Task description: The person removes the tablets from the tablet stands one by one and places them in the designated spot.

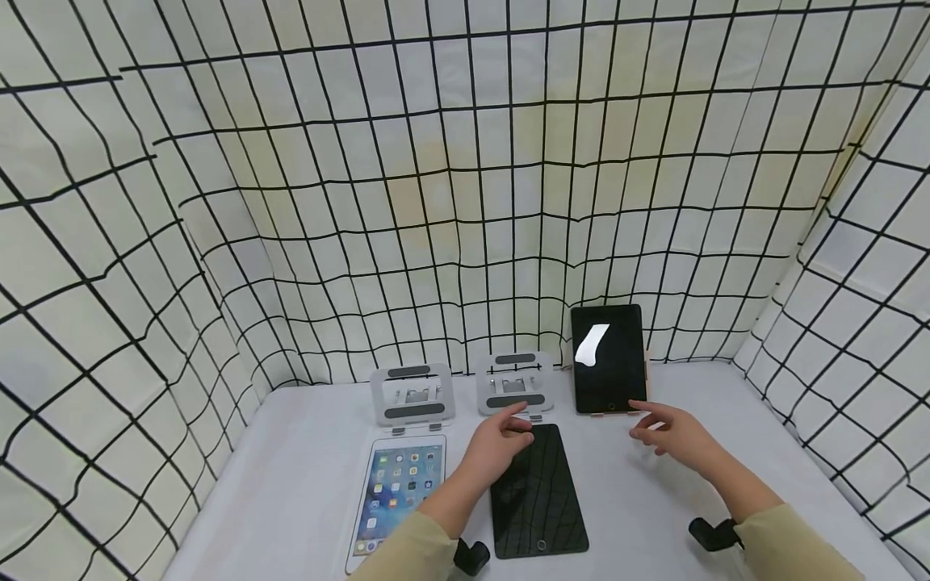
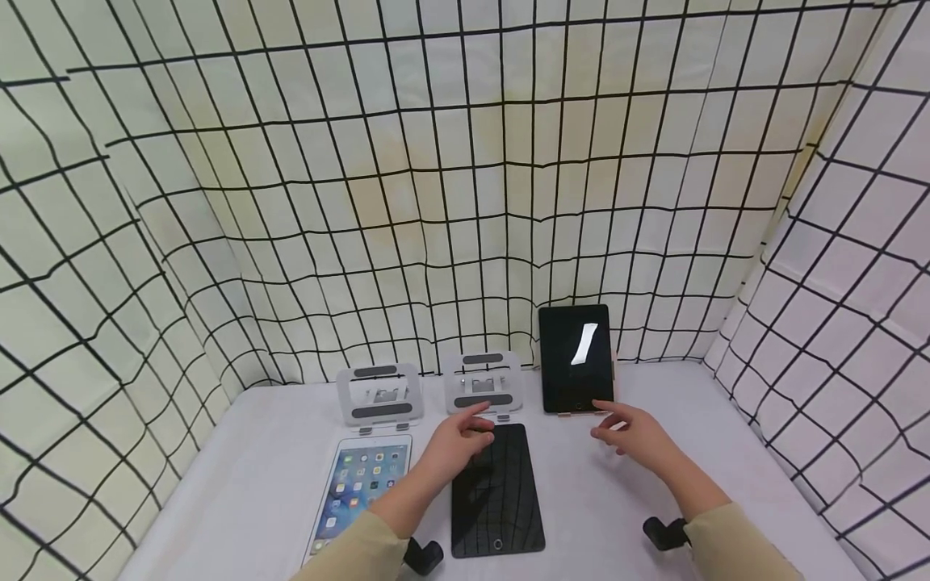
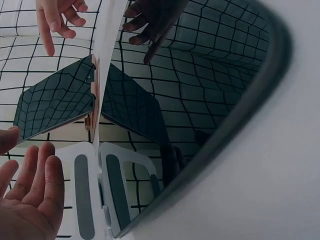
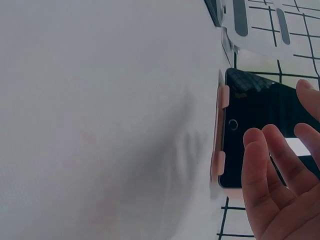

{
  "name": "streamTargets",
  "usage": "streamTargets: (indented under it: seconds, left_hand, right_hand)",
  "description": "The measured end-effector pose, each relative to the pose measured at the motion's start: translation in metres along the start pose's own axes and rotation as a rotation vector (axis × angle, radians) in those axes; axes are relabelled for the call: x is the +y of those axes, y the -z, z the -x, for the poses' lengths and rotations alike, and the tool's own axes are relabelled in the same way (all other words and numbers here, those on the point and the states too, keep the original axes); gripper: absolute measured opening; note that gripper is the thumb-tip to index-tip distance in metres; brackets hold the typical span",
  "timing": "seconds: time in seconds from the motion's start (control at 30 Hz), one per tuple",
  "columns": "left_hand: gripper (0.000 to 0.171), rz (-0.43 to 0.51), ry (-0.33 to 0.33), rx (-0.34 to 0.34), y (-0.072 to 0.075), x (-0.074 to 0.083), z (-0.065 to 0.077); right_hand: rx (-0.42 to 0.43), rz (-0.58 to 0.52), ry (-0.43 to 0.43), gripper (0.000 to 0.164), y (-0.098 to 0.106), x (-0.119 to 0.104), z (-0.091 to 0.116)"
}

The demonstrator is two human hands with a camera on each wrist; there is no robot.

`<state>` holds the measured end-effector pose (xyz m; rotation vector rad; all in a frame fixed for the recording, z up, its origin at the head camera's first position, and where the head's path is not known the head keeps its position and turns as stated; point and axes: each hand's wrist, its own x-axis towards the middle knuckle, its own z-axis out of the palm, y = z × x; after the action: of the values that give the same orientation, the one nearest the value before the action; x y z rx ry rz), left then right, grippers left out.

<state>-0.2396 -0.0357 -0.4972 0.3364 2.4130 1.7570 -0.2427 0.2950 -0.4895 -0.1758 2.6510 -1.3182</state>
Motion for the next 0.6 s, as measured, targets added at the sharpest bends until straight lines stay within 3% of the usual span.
streamTargets:
  seconds: [0.27,0.6]
  left_hand:
    - [0.052,-0.038,-0.018,0.032,-0.003,0.006,-0.012]
    - [0.051,-0.017,-0.015,0.083,-0.019,0.007,-0.030]
  right_hand:
    - [0.014,0.011,0.000,0.069,0.017,0.005,-0.006]
    - [0.042,0.041,-0.015,0.072,0.032,0.011,-0.016]
